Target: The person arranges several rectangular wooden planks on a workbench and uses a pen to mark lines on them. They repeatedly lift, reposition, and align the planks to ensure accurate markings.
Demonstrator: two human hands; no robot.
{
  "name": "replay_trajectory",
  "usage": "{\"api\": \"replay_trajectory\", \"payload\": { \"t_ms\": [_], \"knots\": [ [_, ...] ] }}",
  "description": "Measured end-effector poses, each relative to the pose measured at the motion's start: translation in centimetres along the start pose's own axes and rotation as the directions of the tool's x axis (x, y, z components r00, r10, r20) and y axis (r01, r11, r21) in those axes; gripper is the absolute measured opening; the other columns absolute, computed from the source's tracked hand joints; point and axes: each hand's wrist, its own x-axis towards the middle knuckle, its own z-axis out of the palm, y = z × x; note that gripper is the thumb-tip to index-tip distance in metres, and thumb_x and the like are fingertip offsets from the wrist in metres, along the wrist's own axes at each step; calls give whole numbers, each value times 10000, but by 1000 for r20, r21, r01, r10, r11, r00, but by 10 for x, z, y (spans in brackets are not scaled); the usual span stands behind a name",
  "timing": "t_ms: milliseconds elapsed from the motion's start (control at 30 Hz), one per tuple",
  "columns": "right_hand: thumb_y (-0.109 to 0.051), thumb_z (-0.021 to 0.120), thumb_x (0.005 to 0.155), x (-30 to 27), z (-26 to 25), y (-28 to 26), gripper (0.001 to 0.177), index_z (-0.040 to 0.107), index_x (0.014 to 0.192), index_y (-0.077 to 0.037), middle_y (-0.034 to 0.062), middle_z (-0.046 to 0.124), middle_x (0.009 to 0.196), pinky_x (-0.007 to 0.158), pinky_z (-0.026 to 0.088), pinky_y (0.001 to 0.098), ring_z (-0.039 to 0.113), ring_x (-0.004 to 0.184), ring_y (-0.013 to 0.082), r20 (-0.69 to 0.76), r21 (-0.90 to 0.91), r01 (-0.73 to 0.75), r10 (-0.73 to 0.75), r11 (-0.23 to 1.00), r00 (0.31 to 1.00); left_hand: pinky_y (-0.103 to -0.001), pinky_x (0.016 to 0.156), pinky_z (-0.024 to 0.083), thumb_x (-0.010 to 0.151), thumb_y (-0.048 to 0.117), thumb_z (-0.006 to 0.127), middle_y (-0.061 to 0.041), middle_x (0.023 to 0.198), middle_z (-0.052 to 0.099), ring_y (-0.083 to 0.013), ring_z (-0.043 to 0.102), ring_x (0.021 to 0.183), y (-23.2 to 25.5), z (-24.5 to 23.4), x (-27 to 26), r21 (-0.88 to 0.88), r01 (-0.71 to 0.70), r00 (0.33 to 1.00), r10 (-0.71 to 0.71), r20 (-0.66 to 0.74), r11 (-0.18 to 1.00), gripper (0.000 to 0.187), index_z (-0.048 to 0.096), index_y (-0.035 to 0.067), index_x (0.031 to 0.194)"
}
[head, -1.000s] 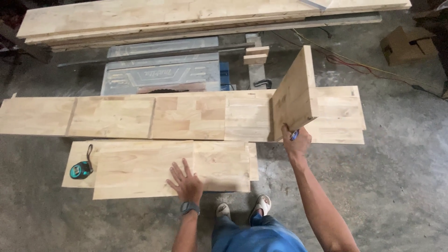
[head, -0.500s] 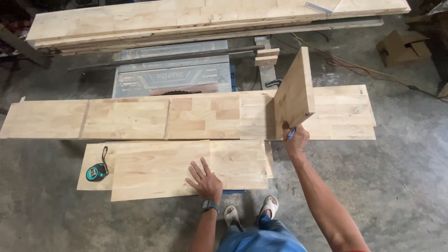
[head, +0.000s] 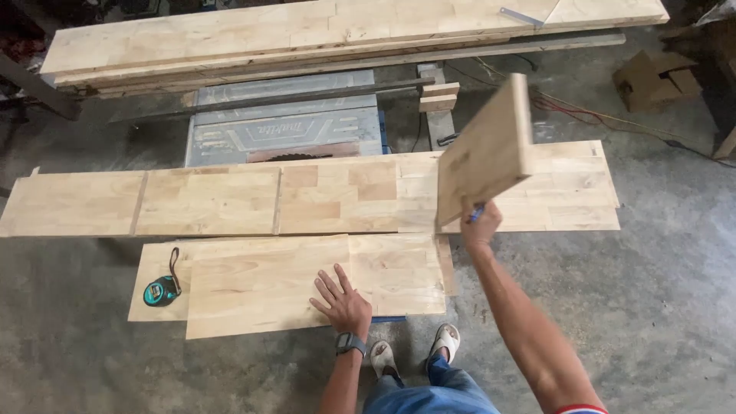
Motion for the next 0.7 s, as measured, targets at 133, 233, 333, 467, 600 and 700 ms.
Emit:
{"api": "replay_trajectory", "payload": {
  "t_ms": [133, 233, 333, 467, 600, 700],
  "knots": [
    [-209, 757, 879, -16, 13, -46, 213, 590, 789, -114, 116, 632, 621, 644, 531, 439, 684, 659, 386, 89, 102, -50, 41, 993, 995, -750, 1159, 192, 955, 251, 582, -292, 1687, 141, -478, 158, 1563, 1, -1, 2, -16, 16, 999, -15, 38, 1000, 859, 124, 144, 1674],
    [-249, 765, 875, -30, 26, -87, 238, 591, 799, -104, 138, 667, 665, 676, 522, 506, 694, 724, 407, 155, 153, -158, 134, 976, 979, -763, 1151, 190, 940, 260, 613, -300, 1679, 168, -482, 178, 1557, 0, -11, 3, -43, 24, 997, -21, 70, 999, 873, 147, 141, 1668],
    [-307, 797, 874, -45, 43, -104, 266, 604, 752, -170, 97, 651, 614, 634, 543, 439, 706, 679, 357, 81, 89, -69, 62, 994, 995, -753, 1162, 145, 979, 218, 557, -319, 1682, 96, -498, 114, 1560, -1, -22, 3, -86, 16, 993, -6, 115, 996, 843, 84, 125, 1670],
    [-299, 734, 873, -55, 62, -84, 190, 627, 811, -155, 136, 664, 655, 669, 533, 497, 700, 721, 404, 126, 139, -10, -7, 990, 992, -747, 1166, 156, 975, 221, 559, -308, 1679, 122, -493, 132, 1555, -3, -33, 5, -93, 31, 989, -17, 150, 995, 830, 112, 122, 1666],
    [-372, 786, 917, -52, 64, -91, 256, 637, 803, -198, 86, 669, 682, 665, 539, 433, 708, 735, 349, 70, 93, -50, 43, 994, 997, -742, 1174, 92, 991, 198, 535, -303, 1690, 51, -486, 59, 1563, -6, -36, 6, -105, 35, 984, -15, 179, 994, 833, 59, 129, 1672],
    [-388, 801, 917, -57, 71, -92, 302, 612, 777, -198, 83, 651, 652, 662, 544, 438, 707, 721, 348, 36, 18, -39, 38, 999, 999, -740, 1172, 68, 970, 148, 537, -302, 1691, 22, -488, 27, 1560, -9, -39, 5, -136, 23, 985, 0, 170, 990, 855, 50, 128, 1672]
  ]
}}
